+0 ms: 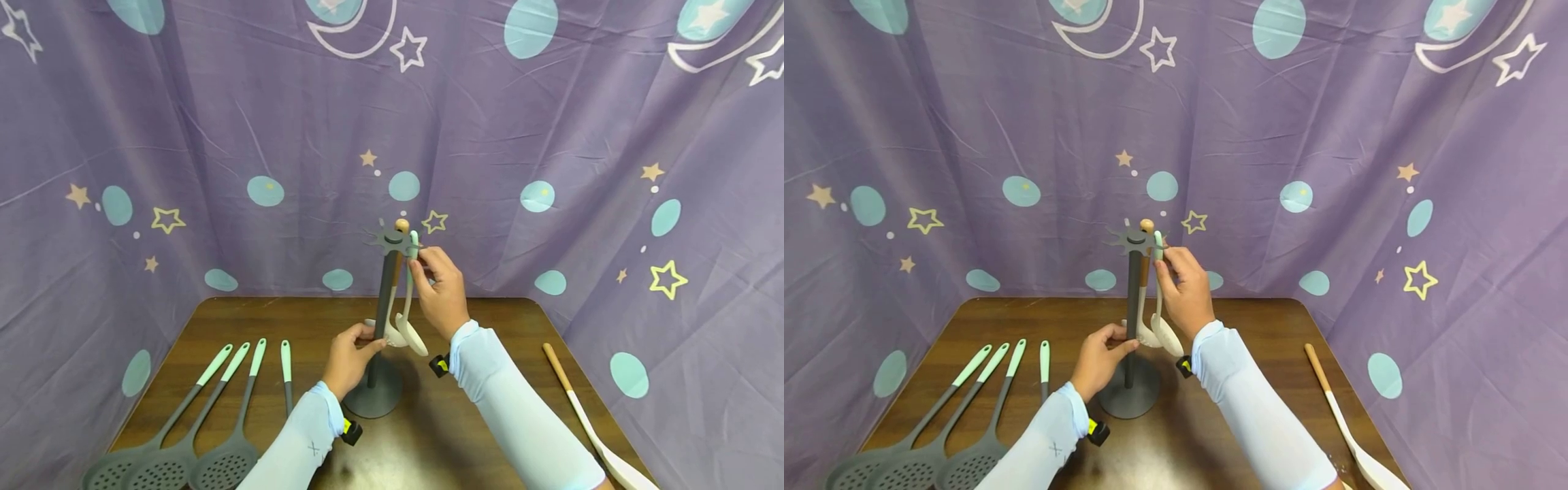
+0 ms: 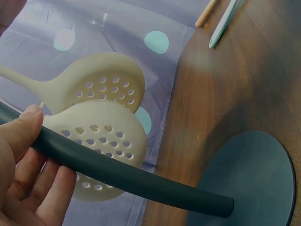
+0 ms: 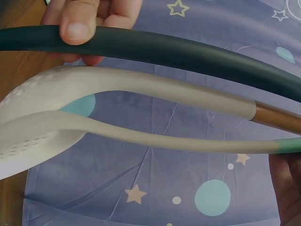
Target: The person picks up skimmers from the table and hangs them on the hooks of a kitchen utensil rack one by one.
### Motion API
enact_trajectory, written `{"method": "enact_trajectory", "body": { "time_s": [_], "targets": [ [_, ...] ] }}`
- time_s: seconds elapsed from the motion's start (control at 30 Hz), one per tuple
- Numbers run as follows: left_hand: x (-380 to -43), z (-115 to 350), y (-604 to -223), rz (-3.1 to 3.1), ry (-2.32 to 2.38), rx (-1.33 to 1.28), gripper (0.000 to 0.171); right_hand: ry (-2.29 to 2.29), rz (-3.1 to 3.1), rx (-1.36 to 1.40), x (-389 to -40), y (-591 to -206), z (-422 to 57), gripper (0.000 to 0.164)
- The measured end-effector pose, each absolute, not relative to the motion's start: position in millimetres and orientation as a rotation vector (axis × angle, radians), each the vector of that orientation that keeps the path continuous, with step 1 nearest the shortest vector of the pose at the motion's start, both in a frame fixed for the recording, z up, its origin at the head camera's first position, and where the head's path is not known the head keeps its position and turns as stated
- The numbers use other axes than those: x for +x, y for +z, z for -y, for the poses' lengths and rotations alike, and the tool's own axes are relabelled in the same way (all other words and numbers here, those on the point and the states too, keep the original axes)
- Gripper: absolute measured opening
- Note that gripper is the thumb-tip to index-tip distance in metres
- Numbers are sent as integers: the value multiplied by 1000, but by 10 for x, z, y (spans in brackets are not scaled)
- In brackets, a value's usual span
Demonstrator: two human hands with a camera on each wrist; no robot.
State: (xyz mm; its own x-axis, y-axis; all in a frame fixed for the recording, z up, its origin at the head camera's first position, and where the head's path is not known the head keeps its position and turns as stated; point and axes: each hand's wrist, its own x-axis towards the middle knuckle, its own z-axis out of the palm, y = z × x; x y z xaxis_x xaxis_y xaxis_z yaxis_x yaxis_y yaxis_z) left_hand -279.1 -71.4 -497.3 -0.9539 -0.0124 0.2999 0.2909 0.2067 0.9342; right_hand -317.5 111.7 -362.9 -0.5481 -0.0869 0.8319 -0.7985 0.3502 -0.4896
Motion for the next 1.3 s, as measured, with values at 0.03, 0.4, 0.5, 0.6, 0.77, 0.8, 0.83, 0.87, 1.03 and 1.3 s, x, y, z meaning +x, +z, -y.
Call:
{"method": "enact_trajectory", "body": {
  "time_s": [0.03,0.4,0.5,0.6,0.77,0.8,0.83,0.87,1.03,1.3],
  "targets": [
    [-2787,715,-4977,2241,-1817,-264,16,1247,1889,773,-3172,-3643,-1118,14],
    [-2787,719,-4962,2241,-1809,-261,17,1272,1974,789,-3166,-3813,-1151,21],
    [-2794,720,-4961,2237,-1809,-265,16,1262,2014,807,-3179,-3896,-1187,20],
    [-2802,720,-4960,2227,-1807,-272,16,1247,2050,813,-3193,-3988,-1235,20],
    [-2805,709,-4962,2234,-1805,-276,15,1279,2145,740,-3205,-4150,-1373,29],
    [-2804,705,-4963,2237,-1810,-278,15,1289,2172,704,-3215,-4181,-1415,32],
    [-2803,701,-4963,2239,-1809,-284,15,1281,2207,655,-3226,-4206,-1459,35],
    [-2800,698,-4960,2241,-1813,-288,16,1262,2256,591,-3236,-4226,-1507,40],
    [-2795,689,-4958,2231,-1811,-309,16,1054,2613,264,-3300,-4314,-1788,73],
    [-2785,702,-4954,2196,-1838,-279,17,802,2983,56,-3371,-4570,-2248,112]
  ]
}}
